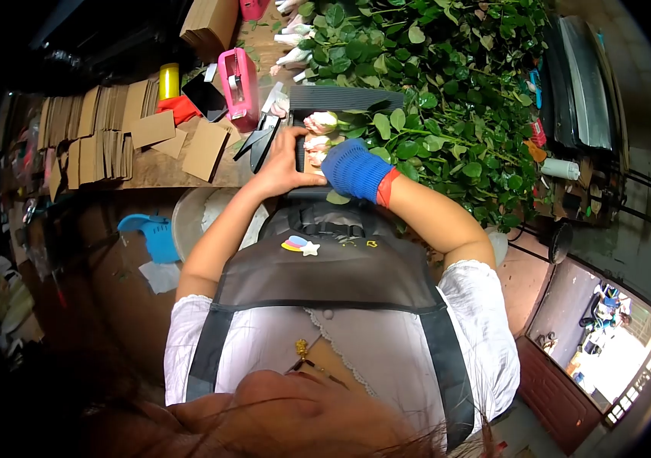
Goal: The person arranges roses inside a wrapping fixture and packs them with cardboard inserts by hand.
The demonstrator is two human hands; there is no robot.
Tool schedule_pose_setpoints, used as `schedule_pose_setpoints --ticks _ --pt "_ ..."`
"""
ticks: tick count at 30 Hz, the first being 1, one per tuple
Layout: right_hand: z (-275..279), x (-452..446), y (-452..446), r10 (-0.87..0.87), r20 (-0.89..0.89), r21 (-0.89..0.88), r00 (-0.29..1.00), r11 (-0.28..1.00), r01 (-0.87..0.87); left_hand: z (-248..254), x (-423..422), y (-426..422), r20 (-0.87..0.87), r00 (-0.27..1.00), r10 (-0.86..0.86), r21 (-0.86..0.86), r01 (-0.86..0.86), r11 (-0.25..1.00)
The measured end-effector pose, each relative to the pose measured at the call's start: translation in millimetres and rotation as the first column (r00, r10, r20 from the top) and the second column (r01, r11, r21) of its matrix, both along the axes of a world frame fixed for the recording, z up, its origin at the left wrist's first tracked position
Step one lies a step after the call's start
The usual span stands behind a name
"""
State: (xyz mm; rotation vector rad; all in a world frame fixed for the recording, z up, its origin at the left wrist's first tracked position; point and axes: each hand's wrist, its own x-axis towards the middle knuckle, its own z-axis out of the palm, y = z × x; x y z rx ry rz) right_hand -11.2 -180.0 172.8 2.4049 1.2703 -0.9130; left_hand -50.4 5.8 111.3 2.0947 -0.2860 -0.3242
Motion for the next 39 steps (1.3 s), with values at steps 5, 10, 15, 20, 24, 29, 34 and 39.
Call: schedule_pose_setpoints --ticks 5,10,15,20,24,29,34,39 --pt "23 -2 -23 -0.306 -0.066 0.222 0.95 0.923 0.313 -12 4 9 0.016 0.992 -0.127 0.0 0.127 0.992" --pt "-3 -10 -31 -0.399 0.044 0.279 0.916 0.885 0.372 -13 3 11 -0.027 0.988 -0.153 0.007 0.153 0.988" --pt "-13 -11 -23 -0.294 0.133 0.382 0.947 0.896 0.225 -16 2 8 -0.006 0.988 -0.156 -0.007 0.156 0.988" --pt "-20 -12 -9 -0.214 0.203 0.222 0.955 0.96 0.168 -25 7 8 -0.011 0.994 -0.113 -0.052 0.112 0.992" --pt "-1 -12 -25 -0.263 0.098 0.237 0.96 0.943 0.235 -23 6 2 0.008 0.999 0.031 -0.139 -0.03 0.99" --pt "-6 -4 -24 -0.515 0.124 0.414 0.848 0.804 0.428 -35 -5 -3 0.16 0.981 0.105 -0.162 -0.079 0.984" --pt "-14 4 -24 -0.449 0.073 0.39 0.891 0.835 0.389 -25 -3 -3 0.068 0.995 0.077 -0.196 -0.063 0.978" --pt "-15 11 -20 -0.354 0.068 0.293 0.933 0.901 0.321 -29 5 -14 -0.115 0.97 0.214 -0.253 -0.237 0.938"
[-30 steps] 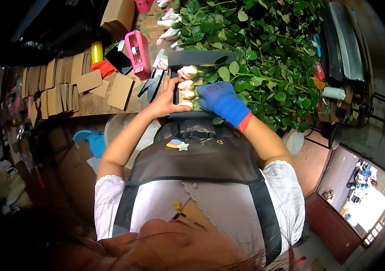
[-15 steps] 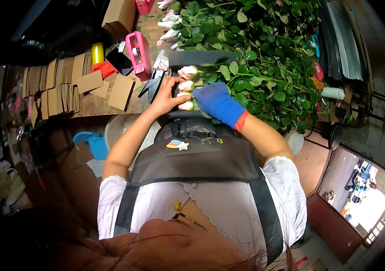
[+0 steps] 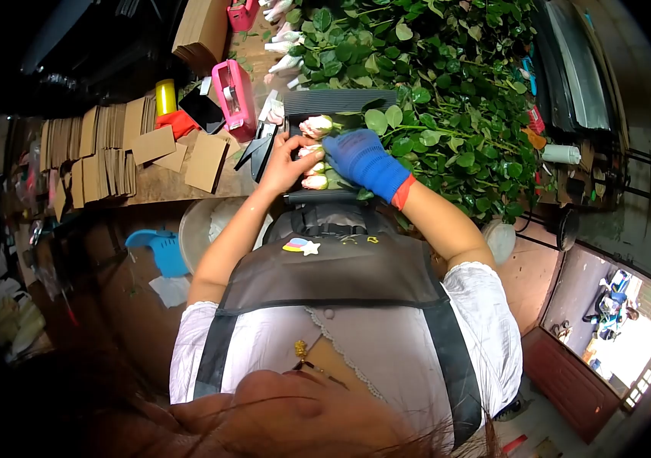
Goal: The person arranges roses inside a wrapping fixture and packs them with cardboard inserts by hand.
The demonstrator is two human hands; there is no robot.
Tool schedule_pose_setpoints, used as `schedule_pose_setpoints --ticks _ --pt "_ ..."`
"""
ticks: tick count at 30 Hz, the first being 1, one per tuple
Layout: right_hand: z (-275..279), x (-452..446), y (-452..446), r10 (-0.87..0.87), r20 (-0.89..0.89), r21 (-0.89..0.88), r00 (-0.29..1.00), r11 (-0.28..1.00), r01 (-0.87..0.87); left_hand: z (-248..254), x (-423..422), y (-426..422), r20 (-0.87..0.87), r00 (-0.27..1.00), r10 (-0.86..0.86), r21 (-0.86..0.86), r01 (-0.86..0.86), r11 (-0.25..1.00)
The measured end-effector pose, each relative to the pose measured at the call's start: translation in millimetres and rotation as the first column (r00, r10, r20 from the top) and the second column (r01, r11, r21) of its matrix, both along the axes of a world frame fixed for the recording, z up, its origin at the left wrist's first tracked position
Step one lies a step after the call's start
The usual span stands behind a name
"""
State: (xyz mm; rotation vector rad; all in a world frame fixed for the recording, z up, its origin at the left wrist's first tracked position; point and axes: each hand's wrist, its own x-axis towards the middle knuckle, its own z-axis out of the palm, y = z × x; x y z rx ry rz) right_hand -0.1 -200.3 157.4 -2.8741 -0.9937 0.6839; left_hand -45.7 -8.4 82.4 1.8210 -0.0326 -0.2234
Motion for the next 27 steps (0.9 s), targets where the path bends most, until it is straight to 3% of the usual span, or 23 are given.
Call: schedule_pose_setpoints --ticks 3,4,7,11,12,15,18,24,27 --pt "18 -19 -8 -0.214 0.034 0.068 0.976 0.975 0.211 -9 -5 -5 0.094 0.995 0.041 0.045 -0.045 0.998" --pt "7 -24 -14 -0.313 0.182 0.181 0.932 0.942 0.282 -10 -6 -6 0.107 0.993 0.057 0.032 -0.06 0.998" --pt "-4 -17 -13 -0.317 0.171 0.203 0.933 0.938 0.281 -10 -6 -5 0.112 0.993 0.04 0.038 -0.045 0.998" --pt "-17 0 -5 -0.234 0.119 0.062 0.965 0.972 0.228 -14 -7 -7 0.174 0.984 0.048 0.106 -0.067 0.992" --pt "-20 1 -6 -0.201 0.215 0.154 0.956 0.973 0.17 -13 -7 -7 0.177 0.983 0.045 0.105 -0.064 0.992" --pt "-24 7 -12 -0.185 0.239 0.196 0.953 0.971 0.14 -15 -9 -10 0.229 0.972 0.049 0.201 -0.097 0.975" --pt "-21 6 -12 -0.119 0.266 0.14 0.957 0.987 0.084 -15 -8 -10 0.137 0.985 0.101 0.066 -0.111 0.992" --pt "-20 10 -13 -0.024 0.27 0.089 0.963 0.996 0.0 -21 -3 -9 0.277 0.96 0.029 0.169 -0.078 0.983" --pt "-22 8 -12 -0.037 0.292 0.11 0.956 0.994 0.005 -16 6 -11 0.028 0.996 0.088 -0.013 -0.087 0.996"
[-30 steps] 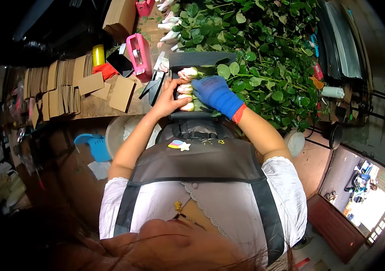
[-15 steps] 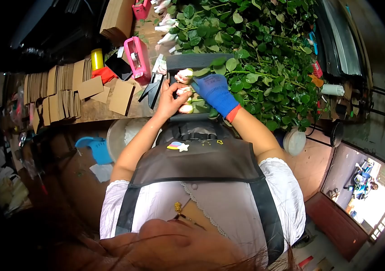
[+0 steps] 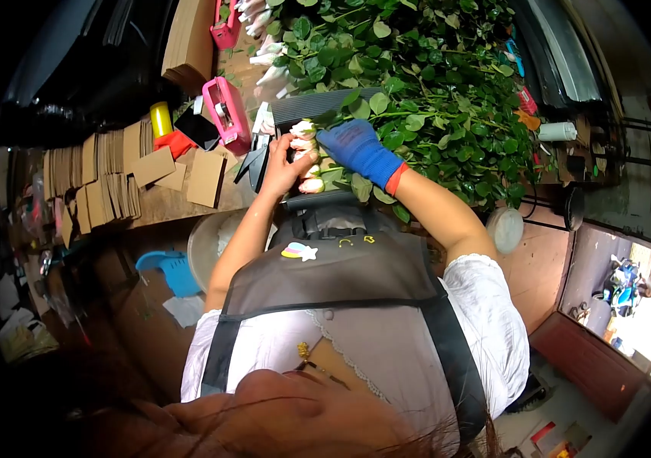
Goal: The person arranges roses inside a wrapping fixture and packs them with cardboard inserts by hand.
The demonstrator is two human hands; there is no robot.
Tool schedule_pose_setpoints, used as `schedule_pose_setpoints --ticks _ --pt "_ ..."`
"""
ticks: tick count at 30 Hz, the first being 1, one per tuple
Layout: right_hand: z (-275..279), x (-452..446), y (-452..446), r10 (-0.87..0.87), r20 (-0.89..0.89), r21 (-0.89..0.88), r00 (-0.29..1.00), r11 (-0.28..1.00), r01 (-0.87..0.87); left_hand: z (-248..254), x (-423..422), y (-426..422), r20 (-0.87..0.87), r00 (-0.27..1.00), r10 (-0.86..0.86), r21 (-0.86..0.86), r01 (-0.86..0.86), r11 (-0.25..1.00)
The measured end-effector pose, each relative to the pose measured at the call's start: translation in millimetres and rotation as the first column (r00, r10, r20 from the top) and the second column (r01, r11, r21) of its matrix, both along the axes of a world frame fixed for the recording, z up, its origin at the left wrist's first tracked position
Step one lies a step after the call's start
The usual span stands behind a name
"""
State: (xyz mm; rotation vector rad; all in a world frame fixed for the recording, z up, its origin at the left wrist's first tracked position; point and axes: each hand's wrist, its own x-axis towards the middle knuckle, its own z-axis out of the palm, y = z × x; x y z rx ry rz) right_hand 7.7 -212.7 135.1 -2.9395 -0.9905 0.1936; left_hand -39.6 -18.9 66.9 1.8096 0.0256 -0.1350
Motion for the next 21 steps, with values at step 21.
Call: schedule_pose_setpoints --ticks 21 --pt "5 -20 12 -0.311 -0.401 0.675 0.862 0.536 0.507 24 5 -6 0.195 0.976 0.1 -0.023 -0.097 0.995"
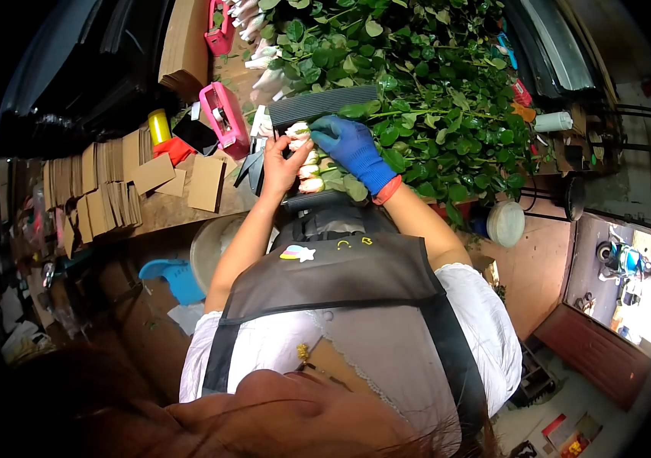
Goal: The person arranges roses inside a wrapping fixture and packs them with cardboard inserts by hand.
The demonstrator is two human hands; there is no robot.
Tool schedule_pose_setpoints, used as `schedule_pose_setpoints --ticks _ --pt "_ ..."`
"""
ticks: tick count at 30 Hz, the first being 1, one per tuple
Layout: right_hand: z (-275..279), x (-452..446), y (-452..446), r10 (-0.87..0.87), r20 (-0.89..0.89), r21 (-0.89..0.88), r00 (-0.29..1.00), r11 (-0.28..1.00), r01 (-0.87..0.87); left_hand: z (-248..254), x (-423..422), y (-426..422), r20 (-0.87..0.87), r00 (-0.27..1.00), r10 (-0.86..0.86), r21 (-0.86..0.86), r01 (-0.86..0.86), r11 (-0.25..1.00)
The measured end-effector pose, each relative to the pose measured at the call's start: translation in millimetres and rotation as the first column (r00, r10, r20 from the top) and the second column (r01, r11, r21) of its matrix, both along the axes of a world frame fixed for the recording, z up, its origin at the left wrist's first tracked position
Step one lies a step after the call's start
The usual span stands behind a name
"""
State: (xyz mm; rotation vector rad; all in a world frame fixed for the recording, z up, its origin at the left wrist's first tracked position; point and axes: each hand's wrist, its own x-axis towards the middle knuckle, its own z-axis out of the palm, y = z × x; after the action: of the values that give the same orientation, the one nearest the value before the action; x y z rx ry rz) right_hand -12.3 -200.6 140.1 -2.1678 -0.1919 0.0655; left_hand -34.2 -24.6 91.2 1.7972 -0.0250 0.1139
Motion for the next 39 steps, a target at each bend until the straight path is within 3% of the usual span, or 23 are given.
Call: schedule_pose_setpoints --ticks 3,5,8,10,16,18,20,23,25,27,29,30,31,32,33,34,35,36,39 --pt "14 0 5 -0.019 -0.018 -0.159 1.0 0.987 0.016 14 -4 -2 -0.035 0.999 -0.017 -0.147 0.011 0.989" --pt "16 1 9 0.002 0.024 -0.29 1.0 0.957 0.005 6 -5 -2 0.006 1.0 0.003 -0.154 -0.002 0.988" --pt "4 8 12 0.069 0.106 -0.487 0.992 0.873 -0.008 -3 -4 0 0.095 0.995 0.027 0.081 -0.034 0.996" --pt "-1 14 16 0.109 0.128 -0.603 0.986 0.798 -0.01 4 -4 1 0.015 1.0 0.018 0.022 -0.019 1.0" --pt "-1 14 -3 0.256 0.16 -0.558 0.953 0.82 -0.126 -16 -2 4 -0.081 0.997 0.004 0.058 0.001 0.998" --pt "16 6 1 0.291 0.274 -0.523 0.917 0.845 -0.112 -34 -2 1 -0.061 0.996 0.063 0.139 -0.054 0.989" --pt "30 5 9 0.376 0.341 -0.505 0.861 0.846 -0.17 -37 -2 -1 -0.108 0.993 0.056 0.1 -0.045 0.994" --pt "4 7 17 0.439 0.356 -0.57 0.825 0.802 -0.18 -41 0 -1 -0.115 0.992 0.044 0.056 -0.037 0.998" --pt "8 19 13 0.527 0.238 -0.629 0.816 0.723 -0.284 -31 -2 -3 -0.147 0.986 0.072 0.105 -0.057 0.993" --pt "32 26 21 0.554 -0.029 -0.731 0.832 0.556 -0.396 -24 -5 -5 -0.096 0.986 0.133 0.176 -0.115 0.978" --pt "53 27 54 0.634 0.119 -0.661 0.764 0.625 -0.416 -46 -1 -5 -0.062 0.993 0.1 0.211 -0.085 0.974" --pt "51 26 76 0.671 0.276 -0.577 0.688 0.688 -0.44 -65 4 -8 0.137 0.987 0.081 0.184 -0.106 0.977" --pt "53 22 105 0.723 0.399 -0.545 0.564 0.681 -0.489 -63 2 -10 0.186 0.976 0.109 0.164 -0.14 0.976" --pt "18 23 136 0.705 0.505 -0.421 0.498 0.704 -0.572 -59 1 -11 0.235 0.962 0.137 0.143 -0.174 0.974" --pt "11 24 172 0.851 0.277 -0.569 0.446 0.52 -0.637 -56 1 -13 0.283 0.945 0.165 0.123 -0.206 0.971" --pt "-21 23 201 0.826 0.425 -0.613 0.371 0.564 -0.554 -57 0 -13 0.243 0.951 0.193 0.165 -0.237 0.957" --pt "-51 28 236 0.831 0.437 -0.651 0.343 0.556 -0.516 -56 2 -15 0.21 0.953 0.216 0.204 -0.259 0.944" --pt "-78 25 260 0.866 0.306 -0.723 0.395 0.482 -0.496 -45 2 -10 -0.04 0.99 0.133 0.2 -0.123 0.972" --pt "-113 22 301 0.88 0.042 -0.852 0.474 0.28 -0.443 -32 0 -2 -0.052 0.994 0.096 0.185 -0.085 0.979"
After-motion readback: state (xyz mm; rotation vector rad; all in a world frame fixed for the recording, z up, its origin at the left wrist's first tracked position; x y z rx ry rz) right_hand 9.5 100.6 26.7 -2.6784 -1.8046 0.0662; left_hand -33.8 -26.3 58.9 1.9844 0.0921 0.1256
